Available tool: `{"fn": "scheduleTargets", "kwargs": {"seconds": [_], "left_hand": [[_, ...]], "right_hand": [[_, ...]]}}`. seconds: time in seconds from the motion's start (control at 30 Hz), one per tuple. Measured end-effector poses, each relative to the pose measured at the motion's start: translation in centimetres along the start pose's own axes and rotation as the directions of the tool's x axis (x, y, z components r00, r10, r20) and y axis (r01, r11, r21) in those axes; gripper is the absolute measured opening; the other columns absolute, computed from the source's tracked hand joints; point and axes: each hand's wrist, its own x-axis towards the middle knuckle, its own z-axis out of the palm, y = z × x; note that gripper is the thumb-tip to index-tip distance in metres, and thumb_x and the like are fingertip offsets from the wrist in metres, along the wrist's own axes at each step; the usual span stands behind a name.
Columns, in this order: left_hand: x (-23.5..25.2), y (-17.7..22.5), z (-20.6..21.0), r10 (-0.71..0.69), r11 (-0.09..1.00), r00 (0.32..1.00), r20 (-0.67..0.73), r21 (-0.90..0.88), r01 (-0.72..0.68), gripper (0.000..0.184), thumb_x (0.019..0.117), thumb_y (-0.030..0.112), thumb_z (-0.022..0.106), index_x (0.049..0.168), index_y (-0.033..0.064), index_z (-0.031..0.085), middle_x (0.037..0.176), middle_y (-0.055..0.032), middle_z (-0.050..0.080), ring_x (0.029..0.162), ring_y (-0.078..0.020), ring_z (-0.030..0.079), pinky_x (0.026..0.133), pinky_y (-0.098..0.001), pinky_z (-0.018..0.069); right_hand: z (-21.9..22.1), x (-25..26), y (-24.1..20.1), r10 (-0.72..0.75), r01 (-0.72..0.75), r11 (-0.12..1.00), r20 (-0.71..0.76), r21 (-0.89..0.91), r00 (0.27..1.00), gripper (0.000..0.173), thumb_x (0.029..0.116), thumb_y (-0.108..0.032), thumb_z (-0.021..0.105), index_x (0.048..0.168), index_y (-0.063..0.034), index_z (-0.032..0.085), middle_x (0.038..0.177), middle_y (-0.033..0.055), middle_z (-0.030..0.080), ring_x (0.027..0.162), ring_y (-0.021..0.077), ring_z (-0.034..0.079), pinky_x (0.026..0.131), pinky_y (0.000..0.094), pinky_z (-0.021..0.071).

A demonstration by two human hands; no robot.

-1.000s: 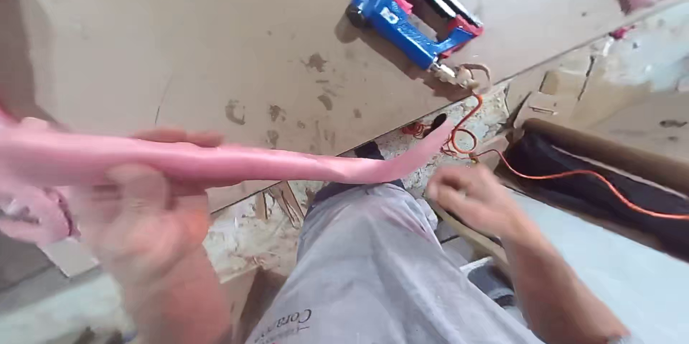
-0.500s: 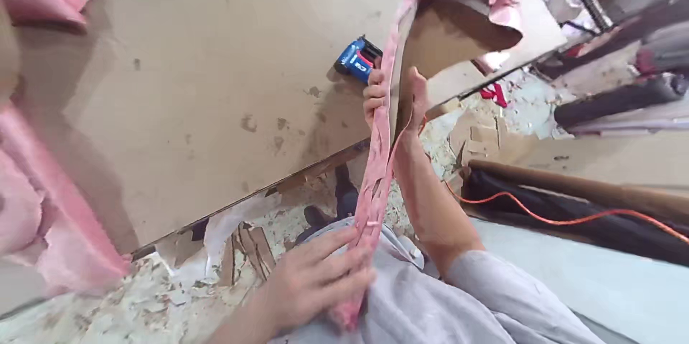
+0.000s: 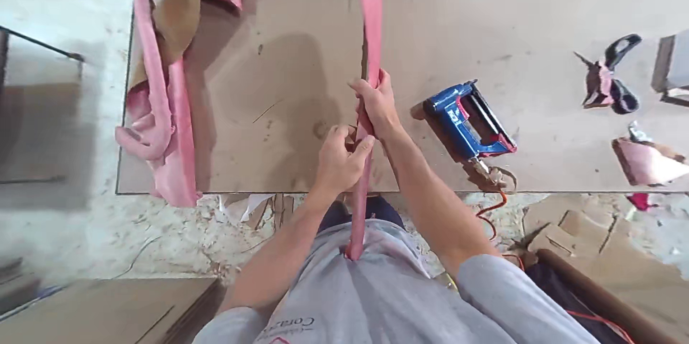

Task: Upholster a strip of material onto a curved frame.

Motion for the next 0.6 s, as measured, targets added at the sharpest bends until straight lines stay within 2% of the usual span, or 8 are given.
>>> {"fn": "scheduleTargets", "kwargs": {"seconds": [0.1, 0.17, 0.23, 0.33, 0.43, 0.5, 0.57, 0.6], "left_hand": [[2.2, 0.2, 0.6, -0.059, 0.998, 0.994, 0.097, 0.041, 0.055, 0.033, 0.1029, 0.037, 0.059, 0.106, 0.0054, 0.068, 0.114, -0.0121, 0.064, 0.097, -0.0204, 0.067, 0.085, -0.0426, 0.0585], [3.0, -0.9, 1.1, -0.045, 0.998, 0.997, 0.063, -0.049, 0.048, 0.033, 0.1047, 0.032, 0.055, 0.087, 0.0063, 0.065, 0.09, -0.0078, 0.064, 0.079, -0.0168, 0.064, 0.073, -0.0382, 0.0557], [3.1, -1.7, 1.8, -0.052, 0.975, 0.998, 0.037, -0.214, 0.059, 0.033, 0.1052, 0.026, 0.054, 0.08, 0.0057, 0.06, 0.085, -0.0072, 0.062, 0.073, -0.0152, 0.062, 0.069, -0.0349, 0.0558], [3.3, -2.1, 2.5, -0.098, 0.921, 0.995, 0.029, -0.377, 0.102, 0.03, 0.1056, 0.022, 0.053, 0.084, 0.0037, 0.061, 0.098, -0.01, 0.061, 0.082, -0.0169, 0.063, 0.075, -0.0358, 0.0578], [4.0, -2.0, 2.6, -0.102, 0.911, 0.993, 0.064, -0.395, 0.119, 0.031, 0.1064, 0.023, 0.052, 0.084, 0.0043, 0.062, 0.095, -0.0087, 0.063, 0.08, -0.0156, 0.064, 0.073, -0.0351, 0.0573], [3.1, -1.9, 2.7, -0.16, 0.856, 0.976, 0.149, -0.471, 0.212, 0.029, 0.1085, 0.022, 0.05, 0.094, 0.0019, 0.066, 0.086, -0.008, 0.067, 0.077, -0.016, 0.067, 0.074, -0.0361, 0.0596], [2.1, -1.8, 2.7, -0.215, 0.796, 0.947, 0.24, -0.518, 0.312, 0.029, 0.1102, 0.022, 0.047, 0.106, 0.0004, 0.067, 0.087, -0.0091, 0.07, 0.081, -0.0168, 0.07, 0.077, -0.0366, 0.0612], [1.7, -1.9, 2.7, -0.214, 0.792, 0.944, 0.251, -0.521, 0.318, 0.03, 0.1106, 0.023, 0.046, 0.109, 0.0004, 0.066, 0.088, -0.0091, 0.07, 0.081, -0.0166, 0.07, 0.078, -0.0363, 0.0613]], "right_hand": [[-0.5, 1.9, 0.4, 0.101, -0.101, 0.995, -0.021, -0.024, 0.995, 0.08, 0.0852, -0.025, 0.075, 0.152, -0.0073, 0.035, 0.106, 0.0125, 0.064, 0.072, 0.017, 0.063, 0.061, 0.0345, 0.0562], [-0.9, 2.5, 0.6, 0.164, -0.165, 0.986, -0.037, -0.033, 0.986, 0.076, 0.083, -0.021, 0.073, 0.149, -0.0081, 0.038, 0.106, 0.0134, 0.065, 0.077, 0.0189, 0.064, 0.065, 0.0376, 0.0565], [-1.2, 2.6, 0.7, 0.186, -0.186, 0.983, -0.045, 0.005, 0.982, 0.065, 0.0835, -0.017, 0.069, 0.143, -0.0087, 0.044, 0.099, 0.012, 0.064, 0.073, 0.0187, 0.063, 0.062, 0.0374, 0.0554], [-1.2, 3.1, 1.0, 0.238, -0.241, 0.96, 0.037, 0.144, 0.971, 0.036, 0.0932, -0.013, 0.057, 0.128, -0.0081, 0.05, 0.076, 0.0066, 0.056, 0.054, 0.0162, 0.057, 0.05, 0.0342, 0.0544], [-1.5, 3.8, 0.9, 0.332, -0.346, 0.922, 0.106, 0.175, 0.937, 0.01, 0.0995, -0.015, 0.048, 0.105, -0.0088, 0.054, 0.073, 0.004, 0.056, 0.053, 0.0138, 0.055, 0.048, 0.0305, 0.0519], [-1.8, 3.1, 1.9, 0.393, -0.419, 0.88, 0.153, 0.224, 0.907, 0.02, 0.103, -0.018, 0.038, 0.092, -0.0095, 0.052, 0.074, 0.0043, 0.059, 0.051, 0.0127, 0.052, 0.046, 0.0281, 0.0473], [-2.1, 1.6, 3.4, 0.323, -0.348, 0.88, 0.129, 0.323, 0.937, 0.022, 0.1034, -0.02, 0.036, 0.111, -0.0078, 0.053, 0.081, 0.0057, 0.062, 0.053, 0.0123, 0.054, 0.046, 0.0269, 0.0474], [-2.2, 0.5, 4.2, 0.238, -0.242, 0.925, 0.051, 0.292, 0.97, 0.024, 0.1051, -0.024, 0.041, 0.119, -0.0098, 0.055, 0.091, 0.0039, 0.065, 0.061, 0.0098, 0.058, 0.052, 0.0257, 0.0509]]}}
